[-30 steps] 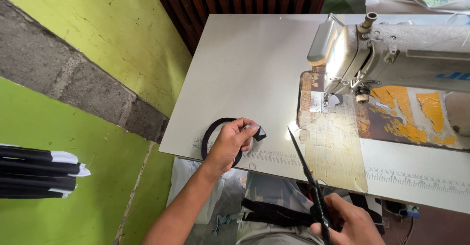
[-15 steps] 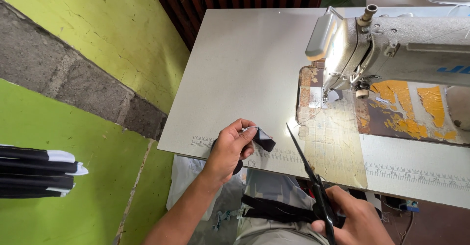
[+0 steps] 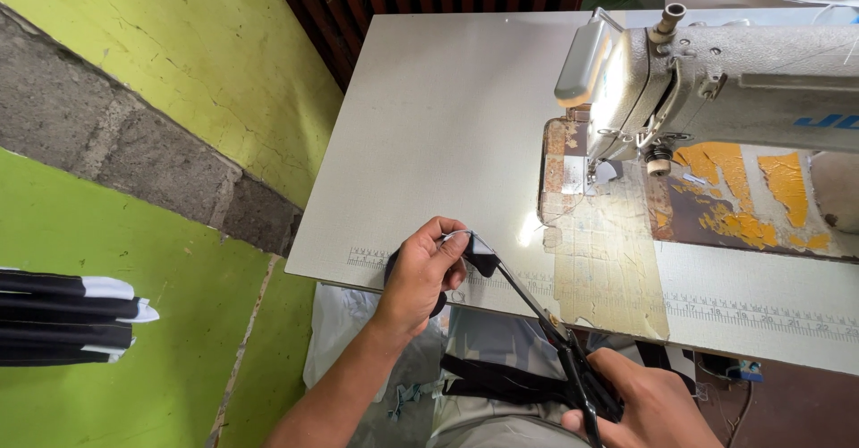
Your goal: Sewing and trimming black fabric strips using an industrial sewing machine and scissors.
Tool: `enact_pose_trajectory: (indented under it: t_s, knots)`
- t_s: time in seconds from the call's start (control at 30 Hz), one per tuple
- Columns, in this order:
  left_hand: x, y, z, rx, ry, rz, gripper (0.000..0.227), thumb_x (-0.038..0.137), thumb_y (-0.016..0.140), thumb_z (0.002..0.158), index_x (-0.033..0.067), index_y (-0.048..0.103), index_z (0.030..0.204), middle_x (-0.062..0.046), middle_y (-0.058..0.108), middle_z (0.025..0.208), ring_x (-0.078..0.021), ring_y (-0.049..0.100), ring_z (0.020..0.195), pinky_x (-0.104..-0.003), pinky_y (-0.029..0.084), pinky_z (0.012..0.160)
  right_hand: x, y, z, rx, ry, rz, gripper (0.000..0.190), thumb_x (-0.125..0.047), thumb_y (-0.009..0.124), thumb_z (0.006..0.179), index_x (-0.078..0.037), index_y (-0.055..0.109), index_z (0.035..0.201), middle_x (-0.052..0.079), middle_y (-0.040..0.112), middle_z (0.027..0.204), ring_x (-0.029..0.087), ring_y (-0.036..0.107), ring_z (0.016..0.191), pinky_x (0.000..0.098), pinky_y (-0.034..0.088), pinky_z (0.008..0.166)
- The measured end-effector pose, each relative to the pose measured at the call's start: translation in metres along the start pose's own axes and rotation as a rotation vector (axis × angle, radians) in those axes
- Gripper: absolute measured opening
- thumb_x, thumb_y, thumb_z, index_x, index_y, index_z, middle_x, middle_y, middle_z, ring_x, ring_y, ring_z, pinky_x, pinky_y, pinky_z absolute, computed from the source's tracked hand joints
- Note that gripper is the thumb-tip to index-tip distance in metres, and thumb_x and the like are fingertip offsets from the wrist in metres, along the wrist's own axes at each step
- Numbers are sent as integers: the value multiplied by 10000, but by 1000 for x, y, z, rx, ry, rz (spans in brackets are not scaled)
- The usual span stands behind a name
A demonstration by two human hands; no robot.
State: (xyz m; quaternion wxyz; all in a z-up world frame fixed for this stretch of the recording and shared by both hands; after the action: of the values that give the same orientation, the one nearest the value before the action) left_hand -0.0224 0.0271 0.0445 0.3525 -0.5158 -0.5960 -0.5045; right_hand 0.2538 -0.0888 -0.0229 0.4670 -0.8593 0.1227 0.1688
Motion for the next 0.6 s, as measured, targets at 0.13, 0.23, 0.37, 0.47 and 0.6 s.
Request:
enact_pose_trajectory:
  t_s: [0.13, 0.23, 0.37, 0.47, 0.6]
  knots:
    - [2, 1, -2, 11, 20, 29, 111, 204, 644, 999, 98, 610, 997, 14, 515, 675, -88, 462, 524, -242, 347, 532, -6, -2, 0, 46, -68, 13, 585, -839, 718, 694, -327, 612, 956, -62, 623, 672, 132, 651, 599, 292, 438, 611]
    - [1, 1, -2, -4, 31, 47, 114, 197, 638, 1001, 86, 615, 1018, -3, 560, 698, -87, 469, 531, -237, 367, 541, -5, -1, 1, 31, -54, -1, 577, -845, 704, 704, -329, 605, 942, -68, 627, 671, 132, 637, 593, 290, 424, 611]
    - [1, 1, -2, -4, 29, 41, 94, 180, 634, 1004, 88, 616, 1013, 0, 555, 718, -98, 465, 546, -245, 364, 546, 0, 3, 3, 53, -82, 18, 578, -833, 731, 703, -309, 604, 912, -53, 617, 667, 141, 620, 591, 304, 411, 604]
    - [2, 2, -2, -31, 28, 56, 94, 184, 620, 1014, 90, 620, 1012, 2, 566, 740, -98, 468, 565, -246, 366, 561, 0, 3, 3, 53, -104, 31, 568, -817, 732, 726, -295, 584, 892, -45, 599, 668, 137, 577, 578, 303, 405, 594]
    - [0, 2, -1, -41, 23, 68, 116, 201, 632, 1007, 86, 624, 1023, 17, 496, 673, -94, 465, 562, -246, 374, 568, -2, 1, 0, 14, -93, 81, 547, -807, 704, 736, -299, 624, 924, -40, 628, 687, 119, 581, 596, 289, 404, 599]
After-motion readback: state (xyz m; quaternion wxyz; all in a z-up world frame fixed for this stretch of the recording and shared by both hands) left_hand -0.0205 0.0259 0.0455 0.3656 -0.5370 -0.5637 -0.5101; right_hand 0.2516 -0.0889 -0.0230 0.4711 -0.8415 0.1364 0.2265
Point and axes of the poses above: each hand's wrist, its own z-axis towards the middle knuckle, its own y-axis out of the palm, x = y × z, the point moved 8 cm from there along z, towards the middle knuckle
